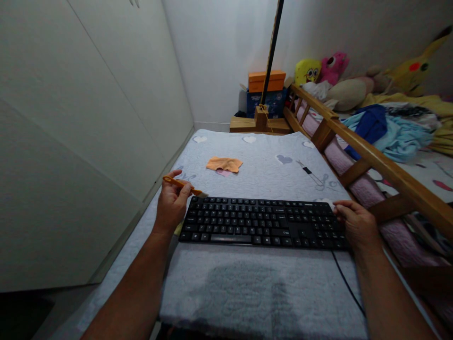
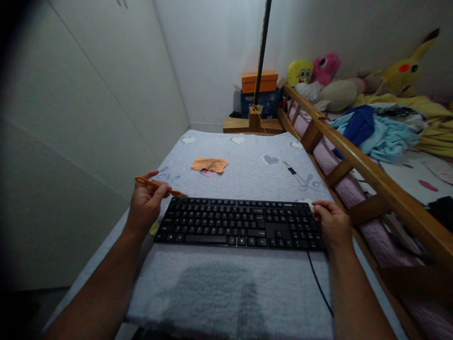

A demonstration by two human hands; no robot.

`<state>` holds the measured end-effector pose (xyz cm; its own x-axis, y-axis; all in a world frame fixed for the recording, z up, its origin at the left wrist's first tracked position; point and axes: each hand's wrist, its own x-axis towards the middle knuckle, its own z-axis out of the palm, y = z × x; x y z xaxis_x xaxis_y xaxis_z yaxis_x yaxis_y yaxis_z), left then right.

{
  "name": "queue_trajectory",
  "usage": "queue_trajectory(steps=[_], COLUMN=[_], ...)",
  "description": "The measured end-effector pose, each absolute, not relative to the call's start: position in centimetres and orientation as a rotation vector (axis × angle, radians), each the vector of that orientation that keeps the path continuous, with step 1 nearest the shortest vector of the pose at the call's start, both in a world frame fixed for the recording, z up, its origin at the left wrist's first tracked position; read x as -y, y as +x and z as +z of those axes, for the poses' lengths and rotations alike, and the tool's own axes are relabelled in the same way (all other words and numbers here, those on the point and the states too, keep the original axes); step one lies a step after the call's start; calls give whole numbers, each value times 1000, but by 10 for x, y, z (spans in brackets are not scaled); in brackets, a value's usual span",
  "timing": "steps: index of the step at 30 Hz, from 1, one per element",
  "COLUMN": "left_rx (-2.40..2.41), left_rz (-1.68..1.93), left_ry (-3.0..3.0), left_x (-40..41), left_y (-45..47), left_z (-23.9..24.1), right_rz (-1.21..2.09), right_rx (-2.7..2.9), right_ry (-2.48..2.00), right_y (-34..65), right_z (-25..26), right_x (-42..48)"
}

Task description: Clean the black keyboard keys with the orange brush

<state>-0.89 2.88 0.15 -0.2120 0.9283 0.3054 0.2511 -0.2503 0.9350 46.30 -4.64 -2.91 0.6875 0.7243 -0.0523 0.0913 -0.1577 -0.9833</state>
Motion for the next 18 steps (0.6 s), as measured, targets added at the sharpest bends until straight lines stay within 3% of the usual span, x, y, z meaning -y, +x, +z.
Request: queue_trajectory(steps=[9, 18], left_rx=[-1218, -1166], left_rz=[1410, 1535], left_ry=[1411, 1218], left_x=[-26, -25], left_y=[3, 6], left_z=[4, 7], right_rz=[629, 522], right_rx=[688, 522], right_ry=[-1655, -1492], right_y=[466, 460], right_z=[-33, -19], right_x=[47, 46])
